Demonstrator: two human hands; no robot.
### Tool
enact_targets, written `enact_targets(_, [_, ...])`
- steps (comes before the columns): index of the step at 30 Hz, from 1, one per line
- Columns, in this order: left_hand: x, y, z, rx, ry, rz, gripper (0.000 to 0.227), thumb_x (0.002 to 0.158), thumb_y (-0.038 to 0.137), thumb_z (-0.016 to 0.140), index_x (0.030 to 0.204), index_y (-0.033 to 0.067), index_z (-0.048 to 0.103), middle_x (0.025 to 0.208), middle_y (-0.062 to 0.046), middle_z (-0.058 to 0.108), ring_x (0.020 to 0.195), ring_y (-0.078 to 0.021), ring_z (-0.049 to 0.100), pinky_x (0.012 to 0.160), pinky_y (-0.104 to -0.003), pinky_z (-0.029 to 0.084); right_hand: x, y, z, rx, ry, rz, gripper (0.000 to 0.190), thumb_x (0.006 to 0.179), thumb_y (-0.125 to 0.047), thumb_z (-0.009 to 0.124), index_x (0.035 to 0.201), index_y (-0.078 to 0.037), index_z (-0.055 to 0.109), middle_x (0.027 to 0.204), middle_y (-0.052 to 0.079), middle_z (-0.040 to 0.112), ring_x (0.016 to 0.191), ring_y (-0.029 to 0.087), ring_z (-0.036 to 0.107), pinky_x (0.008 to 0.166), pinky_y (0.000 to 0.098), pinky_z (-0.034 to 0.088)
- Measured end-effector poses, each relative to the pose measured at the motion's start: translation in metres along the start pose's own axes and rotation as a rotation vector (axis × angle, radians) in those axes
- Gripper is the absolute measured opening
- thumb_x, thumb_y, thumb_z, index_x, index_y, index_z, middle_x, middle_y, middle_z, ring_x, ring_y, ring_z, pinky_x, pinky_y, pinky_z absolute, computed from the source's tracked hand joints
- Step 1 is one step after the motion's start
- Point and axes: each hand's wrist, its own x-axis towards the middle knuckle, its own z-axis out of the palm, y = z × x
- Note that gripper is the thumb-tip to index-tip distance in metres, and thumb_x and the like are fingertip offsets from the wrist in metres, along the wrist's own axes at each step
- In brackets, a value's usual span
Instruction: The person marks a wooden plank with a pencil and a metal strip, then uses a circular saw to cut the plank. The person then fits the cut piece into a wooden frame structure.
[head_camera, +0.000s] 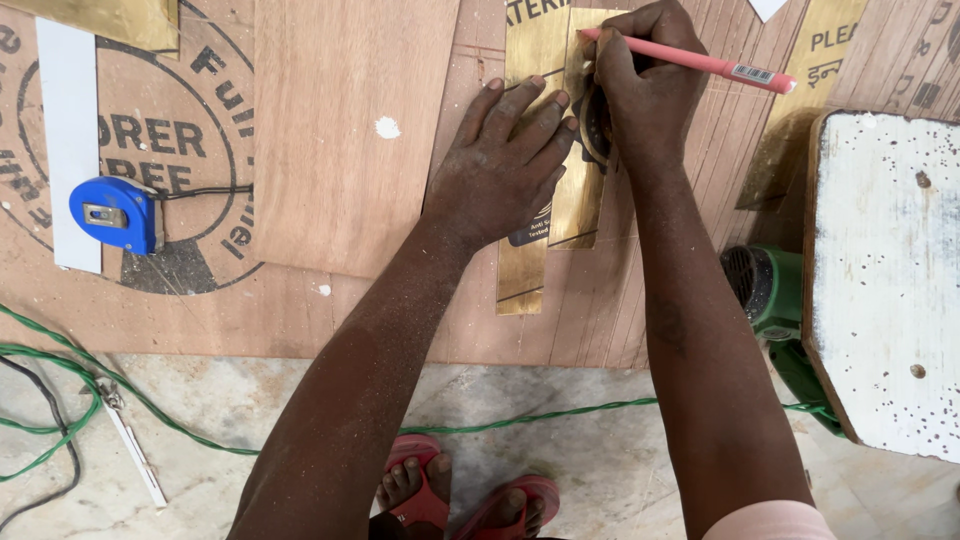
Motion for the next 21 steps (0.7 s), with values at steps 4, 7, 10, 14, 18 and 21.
enact_targets(4, [0.0,0.0,0.002,-0.005,-0.001,-0.005,0.047,0.103,0.038,0.072,0.143,0.0147,0.061,0.155,-0.007,0.049,0.151,-0.028,0.033,0.129,-0.054,0.027,0.0,0.005,-0.002,-0.045,-0.008,-0.031,0.008,0.109,0.0,0.066,0.104,-0.001,0.06,0.097,0.009,0.074,0.083,0.011,0.07,0.073,0.0264,0.06])
enact_targets(7, [-0.001,0.0,0.003,-0.009,-0.004,-0.007,0.046,0.104,0.038,0.072,0.143,0.015,0.061,0.155,-0.007,0.049,0.151,-0.0278,0.033,0.129,-0.054,0.027,-0.001,0.01,-0.004,-0.057,-0.01,-0.028,0.008,0.108,0.0,0.067,0.103,-0.001,0.06,0.094,0.009,0.072,0.082,0.011,0.069,0.072,0.0265,0.059])
enact_targets(10, [-0.001,0.0,0.003,-0.004,0.004,-0.005,0.047,0.103,0.038,0.072,0.142,0.0149,0.062,0.154,-0.007,0.049,0.151,-0.0279,0.033,0.129,-0.054,0.028,-0.001,0.011,-0.004,-0.052,-0.01,-0.033,0.008,0.108,0.001,0.067,0.103,-0.001,0.06,0.093,0.009,0.071,0.081,0.011,0.068,0.071,0.0267,0.057])
enact_targets(14, [-0.001,0.0,0.005,0.007,0.021,0.001,0.047,0.104,0.039,0.072,0.142,0.0143,0.062,0.155,-0.007,0.049,0.151,-0.0282,0.033,0.129,-0.054,0.028,0.001,0.009,-0.002,-0.058,-0.003,-0.038,0.007,0.109,0.0,0.066,0.103,-0.001,0.062,0.096,0.01,0.075,0.083,0.011,0.071,0.073,0.027,0.06])
enact_targets(18, [-0.002,-0.001,0.005,0.011,0.012,0.003,0.048,0.104,0.039,0.072,0.143,0.0142,0.062,0.155,-0.007,0.049,0.15,-0.0284,0.033,0.128,-0.054,0.028,0.0,0.005,-0.001,-0.035,0.0,-0.017,0.008,0.107,0.0,0.066,0.101,-0.002,0.061,0.093,0.01,0.074,0.08,0.01,0.07,0.069,0.0264,0.059])
enact_targets(21, [-0.001,-0.001,0.004,0.01,0.0,-0.001,0.047,0.103,0.039,0.072,0.142,0.0147,0.062,0.154,-0.007,0.049,0.15,-0.028,0.033,0.129,-0.054,0.028,-0.001,0.004,-0.002,-0.05,-0.006,-0.015,0.009,0.107,0.002,0.067,0.1,-0.001,0.06,0.091,0.01,0.071,0.078,0.01,0.066,0.068,0.0263,0.056])
